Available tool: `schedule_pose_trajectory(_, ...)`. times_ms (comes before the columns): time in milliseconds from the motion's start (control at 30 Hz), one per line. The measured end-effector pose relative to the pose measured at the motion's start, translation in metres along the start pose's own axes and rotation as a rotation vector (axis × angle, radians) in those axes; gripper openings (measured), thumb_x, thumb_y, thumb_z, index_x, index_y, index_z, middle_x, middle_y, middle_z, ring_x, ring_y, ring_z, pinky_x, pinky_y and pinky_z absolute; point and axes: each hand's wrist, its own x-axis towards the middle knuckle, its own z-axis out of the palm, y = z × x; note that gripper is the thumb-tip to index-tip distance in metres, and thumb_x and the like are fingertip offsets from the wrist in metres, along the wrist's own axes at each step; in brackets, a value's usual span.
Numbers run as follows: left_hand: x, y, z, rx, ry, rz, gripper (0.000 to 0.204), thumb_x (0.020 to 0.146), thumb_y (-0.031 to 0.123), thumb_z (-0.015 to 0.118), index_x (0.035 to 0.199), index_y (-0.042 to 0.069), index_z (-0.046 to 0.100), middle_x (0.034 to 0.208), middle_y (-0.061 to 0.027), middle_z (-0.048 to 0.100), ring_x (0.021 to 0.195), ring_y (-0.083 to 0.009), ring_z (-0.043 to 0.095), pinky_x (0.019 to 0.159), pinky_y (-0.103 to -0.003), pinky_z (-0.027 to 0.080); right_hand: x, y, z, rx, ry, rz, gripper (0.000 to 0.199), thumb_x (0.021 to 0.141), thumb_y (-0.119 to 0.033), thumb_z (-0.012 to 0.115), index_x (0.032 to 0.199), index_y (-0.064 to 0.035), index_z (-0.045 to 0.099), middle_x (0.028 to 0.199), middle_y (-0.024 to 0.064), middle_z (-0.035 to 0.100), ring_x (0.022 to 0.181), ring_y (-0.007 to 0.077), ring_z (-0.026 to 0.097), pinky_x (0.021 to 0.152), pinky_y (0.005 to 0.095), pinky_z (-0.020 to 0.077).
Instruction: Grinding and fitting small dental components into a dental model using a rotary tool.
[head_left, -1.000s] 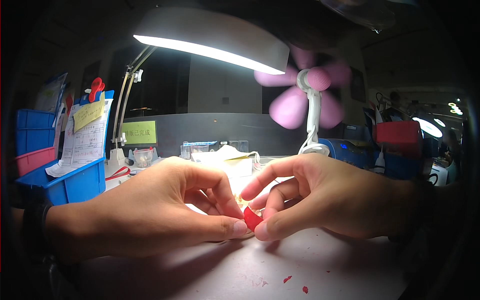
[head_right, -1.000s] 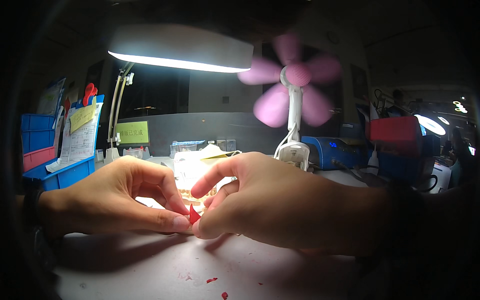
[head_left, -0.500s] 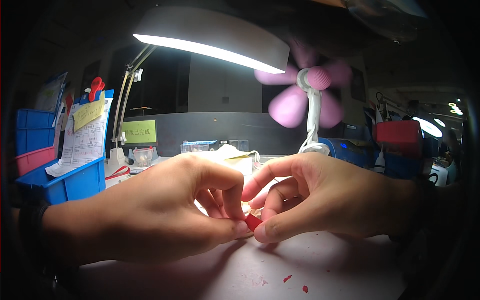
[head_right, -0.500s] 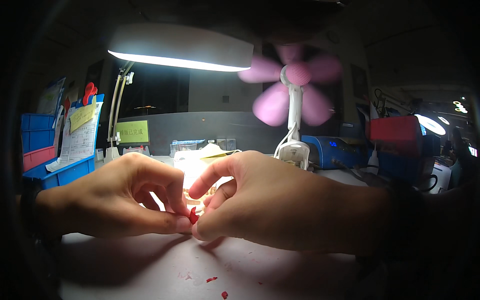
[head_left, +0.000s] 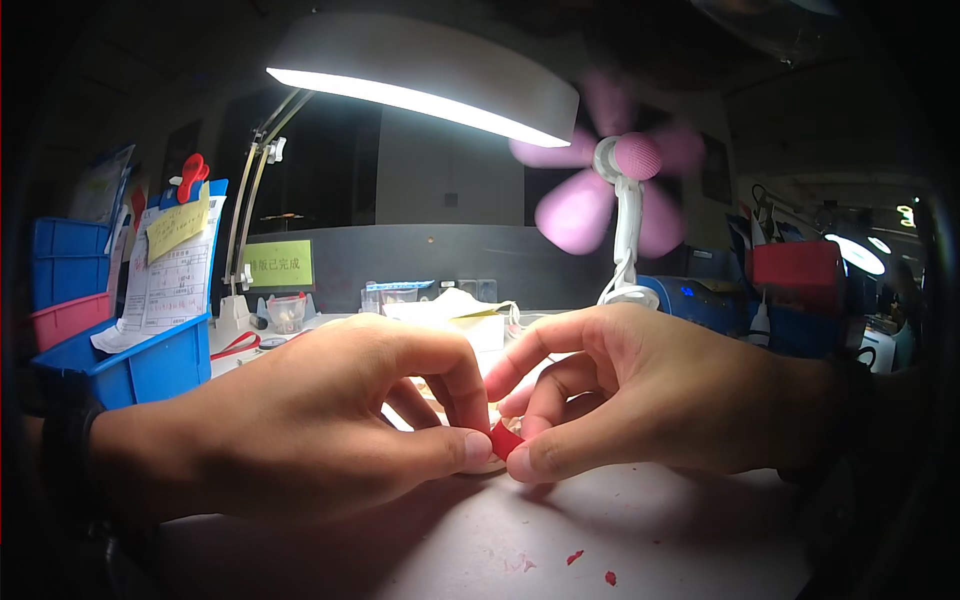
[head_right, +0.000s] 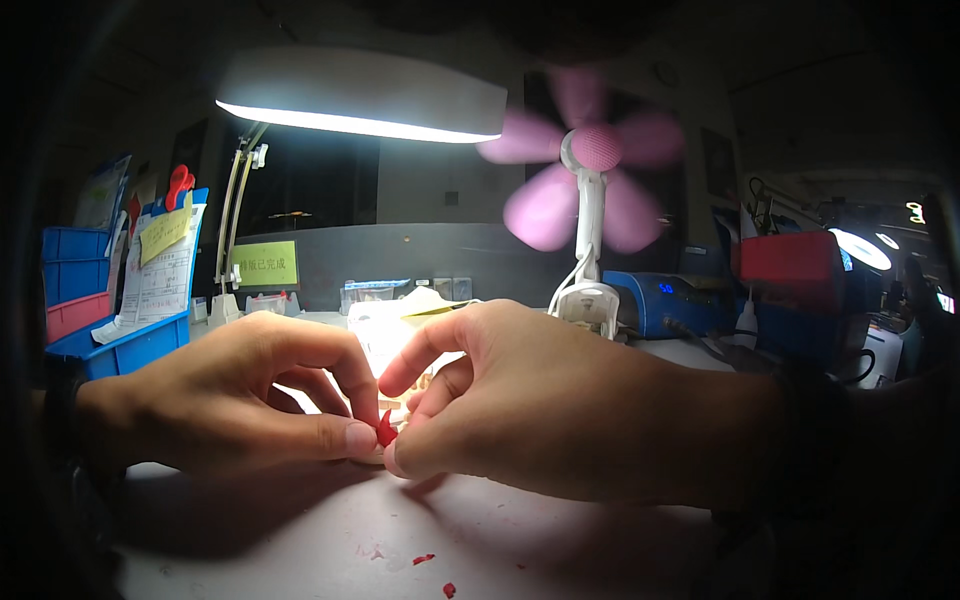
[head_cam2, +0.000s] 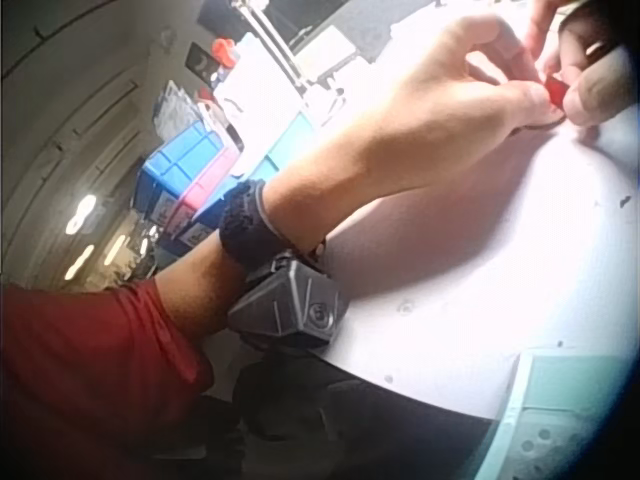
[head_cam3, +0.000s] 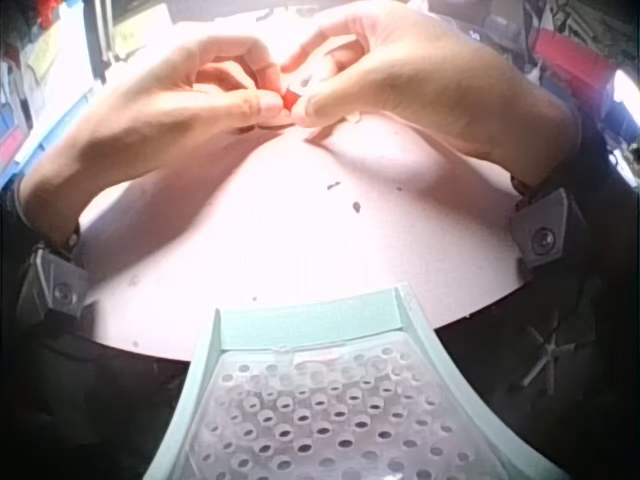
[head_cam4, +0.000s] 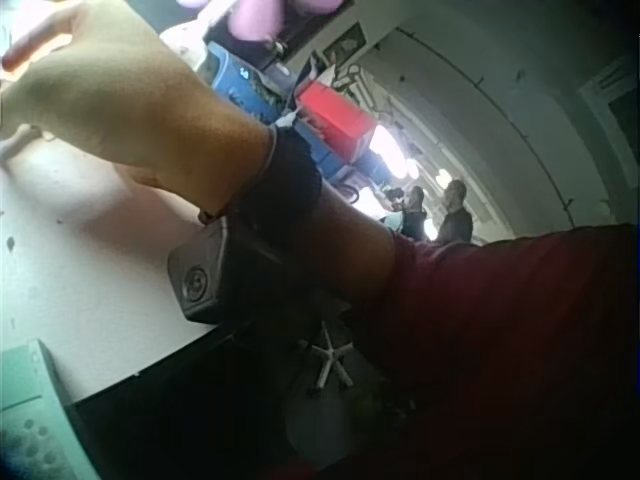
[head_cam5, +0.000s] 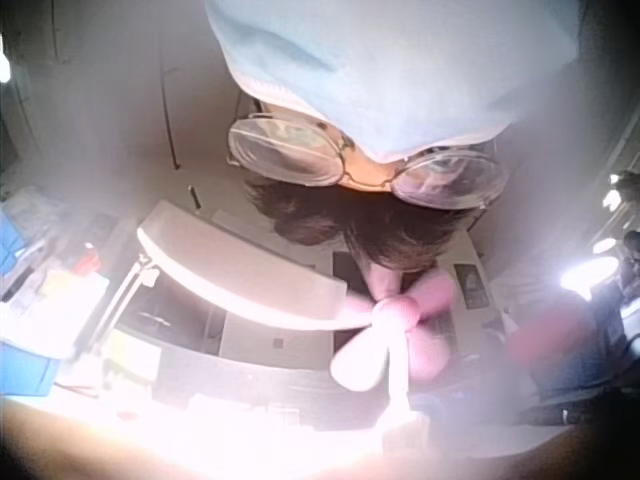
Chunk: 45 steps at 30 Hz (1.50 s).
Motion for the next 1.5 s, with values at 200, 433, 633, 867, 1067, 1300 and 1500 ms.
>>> schedule_pose_trajectory(200,0.0,0.002,0.0,-0.037,-0.006,0.002,0.018,0.096,0.016,0.075,0.106,0.002,0.068,0.105,-0.0083,0.073,0.1,-0.0161,0.07,0.092,-0.032,0.058,0.0,0.0,0.001,0.002,0.012,-0.005,0.049,0.089,-0.007,0.078,0.13,0.005,0.054,0.09,0.006,0.074,0.093,0.0109,0.067,0.119,0.0371,0.0336)
schedule_pose_trajectory(433,-0.001,0.003,-0.002,-0.048,-0.001,0.02,0.015,0.096,0.015,0.074,0.1,0.002,0.07,0.101,-0.0081,0.073,0.099,-0.0151,0.07,0.093,-0.031,0.058,-0.001,-0.002,0.002,-0.045,0.035,0.024,0.048,0.089,-0.008,0.079,0.128,0.0052,0.056,0.089,0.0059,0.074,0.093,0.0102,0.066,0.118,0.0364,0.0351)
schedule_pose_trajectory(633,0.0,0.001,0.001,-0.062,0.017,0.043,0.017,0.093,0.015,0.079,0.097,0.001,0.07,0.099,-0.0084,0.073,0.101,-0.0167,0.07,0.093,-0.033,0.058,-0.001,-0.004,0.003,-0.112,0.048,0.006,0.046,0.088,-0.008,0.079,0.127,0.006,0.057,0.09,0.0059,0.073,0.092,0.01,0.066,0.101,0.0293,0.0461)
schedule_pose_trajectory(867,0.0,0.013,-0.002,0.074,-0.032,-0.03,0.018,0.094,0.016,0.077,0.095,-0.001,0.07,0.101,-0.0096,0.073,0.105,-0.018,0.07,0.092,-0.034,0.058,-0.002,-0.004,0.004,-0.082,0.032,0.008,0.045,0.088,-0.008,0.079,0.125,0.0053,0.057,0.093,0.0072,0.072,0.092,0.0109,0.067,0.09,0.0254,0.0499)
schedule_pose_trajectory(1067,0.002,0.011,-0.001,-0.033,-0.039,-0.001,0.017,0.094,0.016,0.078,0.096,0.001,0.071,0.102,-0.009,0.073,0.107,-0.018,0.069,0.093,-0.036,0.058,-0.005,-0.008,0.004,-0.14,0.04,0.042,0.044,0.089,-0.008,0.079,0.125,0.0046,0.058,0.094,0.0061,0.072,0.092,0.0101,0.067,0.09,0.0249,0.05)
schedule_pose_trajectory(1300,-0.001,0.004,0.0,-0.026,-0.005,-0.023,0.017,0.093,0.015,0.079,0.1,0.003,0.07,0.103,-0.0066,0.073,0.106,-0.0172,0.069,0.092,-0.036,0.059,-0.002,-0.006,0.004,-0.121,0.03,0.014,0.046,0.089,-0.008,0.079,0.127,0.0055,0.057,0.09,0.0055,0.073,0.092,0.0096,0.066,0.104,0.0295,0.0443)
schedule_pose_trajectory(1500,-0.001,0.001,-0.003,-0.015,-0.017,0.011,0.017,0.093,0.016,0.079,0.102,0.004,0.072,0.103,-0.0058,0.073,0.105,-0.0168,0.069,0.09,-0.035,0.06,-0.001,-0.002,0.002,-0.078,0.018,0.013,0.046,0.089,-0.008,0.078,0.128,0.0054,0.057,0.089,0.0057,0.074,0.091,0.0097,0.066,0.113,0.0329,0.0384)
